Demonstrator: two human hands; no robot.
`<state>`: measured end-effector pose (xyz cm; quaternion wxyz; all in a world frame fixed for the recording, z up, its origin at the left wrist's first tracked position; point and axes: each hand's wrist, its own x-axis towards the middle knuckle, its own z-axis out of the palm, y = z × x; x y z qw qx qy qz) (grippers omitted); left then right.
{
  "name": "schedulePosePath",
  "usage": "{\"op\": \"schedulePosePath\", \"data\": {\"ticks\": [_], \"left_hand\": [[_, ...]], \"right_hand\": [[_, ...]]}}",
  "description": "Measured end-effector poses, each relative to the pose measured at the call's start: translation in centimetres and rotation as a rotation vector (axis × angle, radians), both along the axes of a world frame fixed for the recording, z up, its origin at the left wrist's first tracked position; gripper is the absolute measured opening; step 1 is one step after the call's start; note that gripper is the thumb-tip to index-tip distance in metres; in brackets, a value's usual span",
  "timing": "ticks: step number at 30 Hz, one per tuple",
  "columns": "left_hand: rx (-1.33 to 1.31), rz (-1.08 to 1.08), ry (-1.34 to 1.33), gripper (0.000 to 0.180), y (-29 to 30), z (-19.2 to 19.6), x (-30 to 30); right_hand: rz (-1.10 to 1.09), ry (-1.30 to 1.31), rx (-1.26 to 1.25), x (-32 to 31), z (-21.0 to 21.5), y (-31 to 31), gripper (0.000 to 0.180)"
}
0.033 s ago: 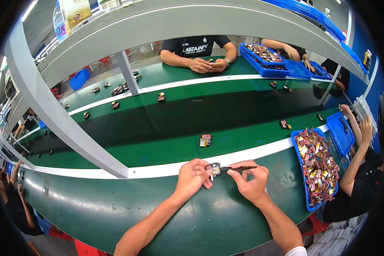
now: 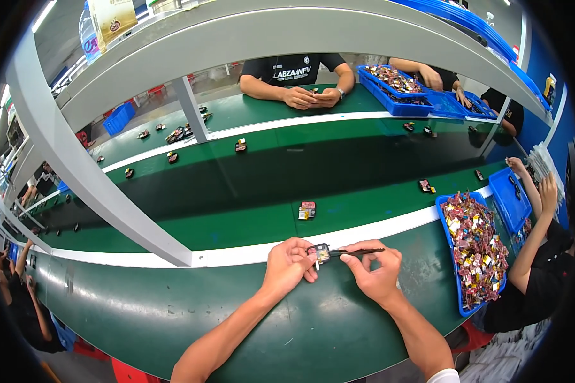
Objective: The person is assembling or inspecting small electronic components on a green assembly line, using a black tool to manipulate small parts.
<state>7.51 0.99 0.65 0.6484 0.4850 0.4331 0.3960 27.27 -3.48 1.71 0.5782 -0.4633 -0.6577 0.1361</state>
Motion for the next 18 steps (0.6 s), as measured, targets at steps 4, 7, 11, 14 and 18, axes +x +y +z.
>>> {"op": "schedulePosePath", "data": {"ticks": [4,7,11,14,18], "left_hand": [[0.012,0.034,0.019,0.012,-0.2,-0.2,0.2],[0.027,0.05,0.072,0.014,-0.3,0.2,0.4],[0.128,0.177,0.084,0.009,1.2,0.3,-0.8],[0.198,0.378,0.145,0.012,4.1,0.2,-3.8],[0.244,0.574,0.366,0.018,8.2,1.3,-6.1]], "right_hand": [[-0.015,0.023,-0.015,-0.2,0.0,0.0,0.012],[-0.035,0.05,-0.015,-0.1,-0.3,0.1,0.012],[-0.082,0.137,-0.047,0.3,-0.3,0.4,0.013],[-0.048,0.203,-0.08,0.3,-0.8,0.7,0.015],[-0.065,0.223,-0.139,0.5,-0.9,0.6,0.015]]}}
